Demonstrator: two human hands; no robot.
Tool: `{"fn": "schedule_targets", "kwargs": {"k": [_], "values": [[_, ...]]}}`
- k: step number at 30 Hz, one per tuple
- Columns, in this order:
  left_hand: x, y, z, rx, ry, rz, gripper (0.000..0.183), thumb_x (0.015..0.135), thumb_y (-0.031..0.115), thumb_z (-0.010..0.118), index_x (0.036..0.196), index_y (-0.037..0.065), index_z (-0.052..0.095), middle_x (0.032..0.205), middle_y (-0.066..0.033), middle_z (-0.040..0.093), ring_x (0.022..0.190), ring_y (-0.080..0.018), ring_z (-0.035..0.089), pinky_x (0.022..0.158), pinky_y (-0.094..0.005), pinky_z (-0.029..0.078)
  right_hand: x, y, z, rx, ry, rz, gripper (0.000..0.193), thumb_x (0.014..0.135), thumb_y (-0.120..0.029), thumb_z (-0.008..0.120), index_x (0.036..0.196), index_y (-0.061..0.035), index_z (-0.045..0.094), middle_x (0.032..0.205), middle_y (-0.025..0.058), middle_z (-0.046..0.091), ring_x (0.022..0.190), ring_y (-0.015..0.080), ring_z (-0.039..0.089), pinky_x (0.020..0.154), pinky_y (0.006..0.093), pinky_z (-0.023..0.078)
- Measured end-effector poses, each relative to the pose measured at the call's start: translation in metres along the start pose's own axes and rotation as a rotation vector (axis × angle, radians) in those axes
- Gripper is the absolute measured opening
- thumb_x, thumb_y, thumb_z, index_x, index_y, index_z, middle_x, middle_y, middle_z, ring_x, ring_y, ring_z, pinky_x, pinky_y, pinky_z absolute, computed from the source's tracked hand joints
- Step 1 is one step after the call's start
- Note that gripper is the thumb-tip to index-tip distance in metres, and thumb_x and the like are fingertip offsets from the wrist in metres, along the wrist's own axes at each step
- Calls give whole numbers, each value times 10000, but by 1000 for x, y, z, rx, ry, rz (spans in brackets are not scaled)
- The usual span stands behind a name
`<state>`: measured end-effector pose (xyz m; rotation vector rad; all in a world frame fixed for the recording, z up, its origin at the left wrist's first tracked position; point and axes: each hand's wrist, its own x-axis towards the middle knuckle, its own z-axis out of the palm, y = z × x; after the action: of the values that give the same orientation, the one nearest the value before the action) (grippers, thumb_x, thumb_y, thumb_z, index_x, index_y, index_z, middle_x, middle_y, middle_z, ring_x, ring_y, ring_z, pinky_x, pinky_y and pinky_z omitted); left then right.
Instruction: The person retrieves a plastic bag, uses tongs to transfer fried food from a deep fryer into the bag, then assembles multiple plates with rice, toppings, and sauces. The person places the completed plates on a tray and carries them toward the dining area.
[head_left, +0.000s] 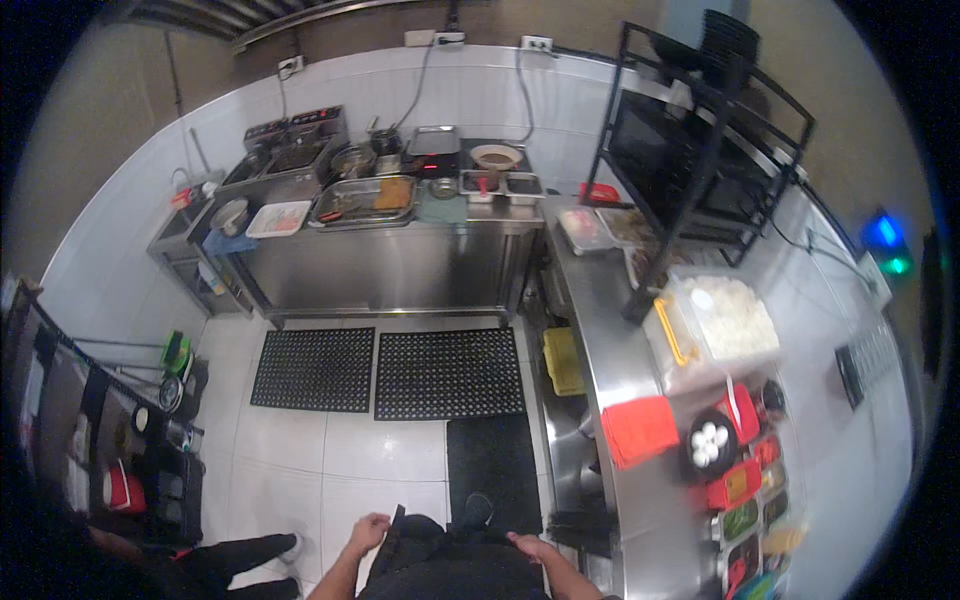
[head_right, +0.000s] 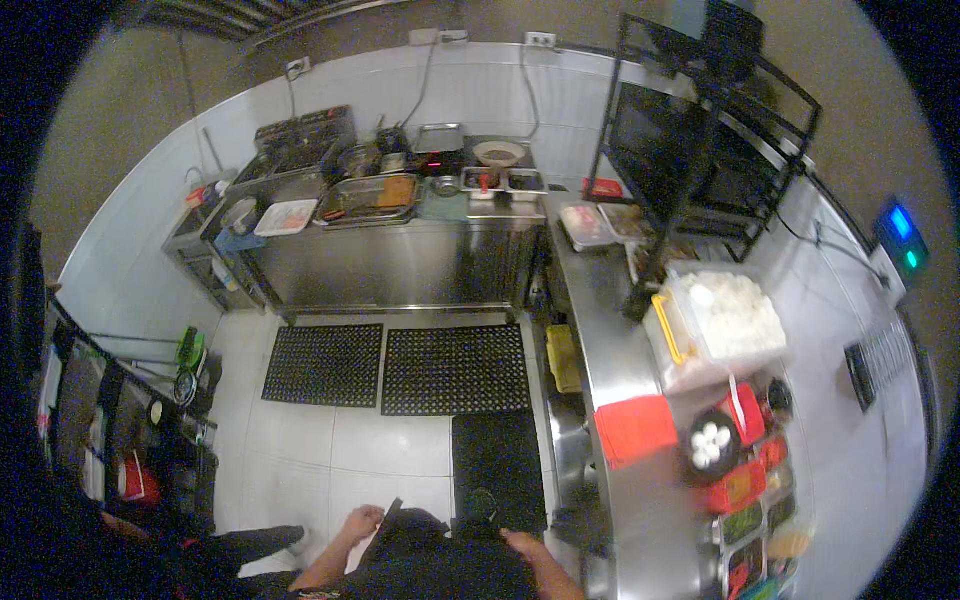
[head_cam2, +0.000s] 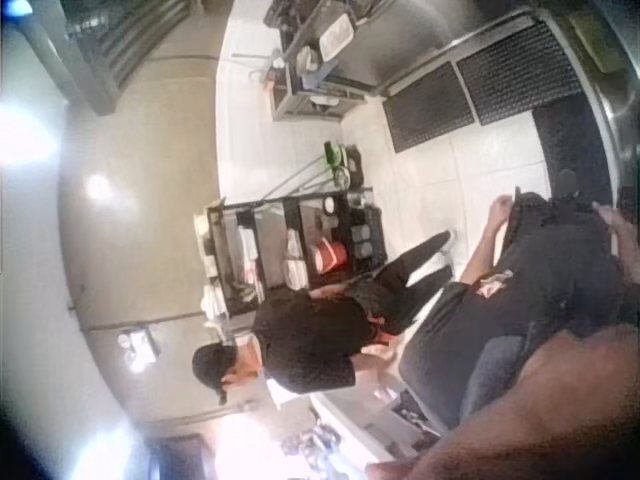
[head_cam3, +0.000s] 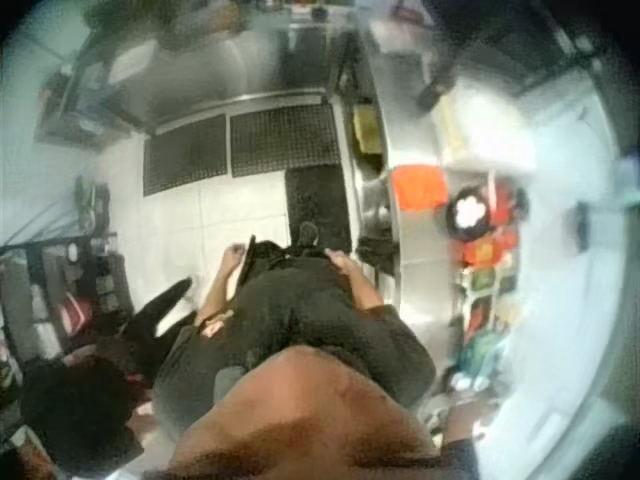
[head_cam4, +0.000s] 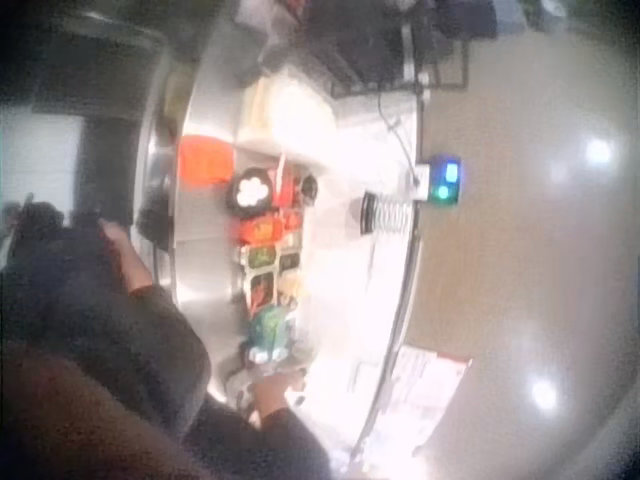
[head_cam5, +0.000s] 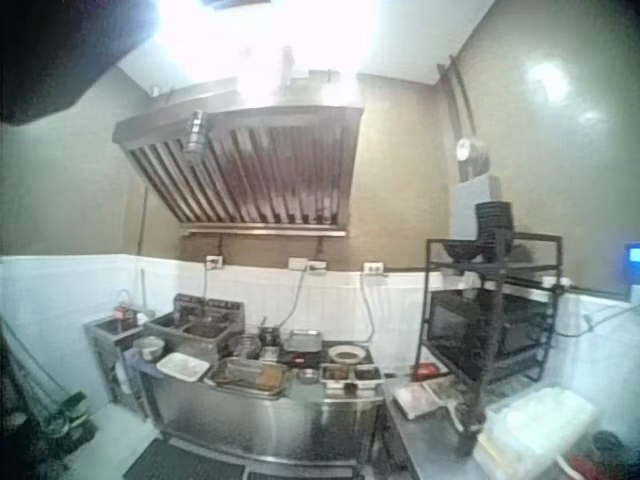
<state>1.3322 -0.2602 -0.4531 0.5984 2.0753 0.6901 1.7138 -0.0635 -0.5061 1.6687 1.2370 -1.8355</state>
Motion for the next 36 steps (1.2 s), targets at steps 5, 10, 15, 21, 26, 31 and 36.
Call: {"fn": "schedule_targets", "kwargs": {"k": [5,10,15,21,26,31,36], "values": [[37,92,-24,-56,26,16,341,889,252,638,1158,49,695,1083,-149,723,1020,-252,686,910,-363,528,53,-72,-25,-362,-62,7,874,917,-712,465,1415,6,491,1431,232,503,1364,375,437,1090,521,363],[86,18,-21,89,-48,-177,335,902,304,604,1170,131,706,1115,-139,717,1011,-260,686,922,-370,530,50,-140,-52,-517,-34,-20,871,922,-704,460,1372,38,527,1341,239,582,1291,358,522,1080,431,394],[153,-41,-33,720,-553,273,277,863,354,593,1024,198,755,968,-118,743,864,-247,704,748,-348,563,109,-188,-87,-254,21,31,871,900,-730,465,1265,46,616,1314,236,602,1292,342,527,1073,402,405],[280,20,-55,257,-177,13,326,844,324,591,1069,135,733,1030,-148,724,966,-334,690,830,-424,542,135,-342,-129,-497,124,108,665,941,-627,515,1081,-4,699,1040,153,681,940,241,614,805,365,492],[365,133,-132,-101,285,-13,331,890,275,657,1161,90,697,1132,-117,714,1072,-281,671,958,-377,507,195,-518,-147,-239,-139,-205,409,984,-441,576,983,-57,716,859,48,701,663,159,606,608,313,500],[338,202,-210,-523,430,-63,239,924,195,680,1133,83,704,1087,-87,718,981,-187,672,863,-329,547,68,-777,-67,-447,-112,-859,444,1013,-454,519,1151,-59,667,952,40,705,827,129,617,711,278,485],[329,126,-201,-652,605,-293,294,882,204,666,1118,32,702,1039,-125,730,975,-212,686,877,-333,530,-83,-952,20,-322,-96,-1530,288,1006,-151,583,1253,-9,624,1083,74,688,1036,159,654,925,312,516]]}}
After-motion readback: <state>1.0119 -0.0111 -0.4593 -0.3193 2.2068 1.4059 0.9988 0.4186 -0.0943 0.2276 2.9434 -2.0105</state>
